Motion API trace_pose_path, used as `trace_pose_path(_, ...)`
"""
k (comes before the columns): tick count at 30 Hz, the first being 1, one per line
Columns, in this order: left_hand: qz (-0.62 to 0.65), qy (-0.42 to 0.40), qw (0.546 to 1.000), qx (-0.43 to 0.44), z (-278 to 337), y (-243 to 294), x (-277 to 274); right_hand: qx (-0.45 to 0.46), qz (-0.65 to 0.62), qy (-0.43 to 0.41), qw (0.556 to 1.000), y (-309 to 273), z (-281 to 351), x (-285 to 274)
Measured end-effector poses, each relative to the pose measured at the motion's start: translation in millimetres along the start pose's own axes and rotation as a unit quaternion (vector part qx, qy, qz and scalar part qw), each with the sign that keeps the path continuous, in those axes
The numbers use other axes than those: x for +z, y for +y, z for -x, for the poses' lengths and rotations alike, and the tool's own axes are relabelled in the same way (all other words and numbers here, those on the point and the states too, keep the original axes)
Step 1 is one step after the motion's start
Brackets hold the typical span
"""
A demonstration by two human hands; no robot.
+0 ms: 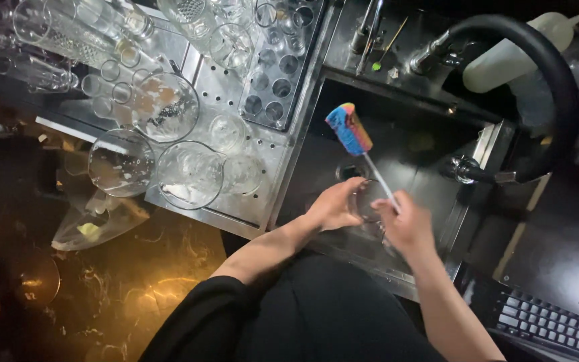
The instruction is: The person scrubs the inside of several clear glasses with a long-handled brush and soap, then rinses them under running water. The cleaned glasses are placed on a metal drying rack next to the sink.
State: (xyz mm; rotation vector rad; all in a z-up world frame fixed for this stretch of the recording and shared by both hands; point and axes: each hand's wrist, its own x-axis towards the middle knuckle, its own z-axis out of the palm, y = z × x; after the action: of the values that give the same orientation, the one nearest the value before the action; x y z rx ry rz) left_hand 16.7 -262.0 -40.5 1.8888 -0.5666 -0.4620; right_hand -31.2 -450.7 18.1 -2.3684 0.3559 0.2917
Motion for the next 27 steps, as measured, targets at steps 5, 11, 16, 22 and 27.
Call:
trace_pose_path(5,0.04,0.077,0.992,-0.087,1.9,-21.0,-2.5,-0.007,0.027,0.026,0.999,30.2,-1.1,-53.7)
trace_pose_path(11,0.041,0.112,0.988,-0.103,5.6,-1.9,-13.9,0.048,0.134,0.019,0.99,0.4,10.1,-126.6)
trace_pose_path(16,0.03,0.133,0.988,-0.078,3.8,-8.5,-10.4,0.002,0.068,0.053,0.996,27.4,18.5,-170.5)
trace_pose_path(22,-0.004,0.122,0.99,-0.067,10.3,-21.4,-7.5,0.012,-0.118,0.166,0.979,89.8,3.7,-173.9)
trace_pose_path(27,-0.021,0.106,0.994,-0.016,5.7,-51.8,1.8,-0.048,-0.475,0.263,0.838,109.1,-45.2,-116.3)
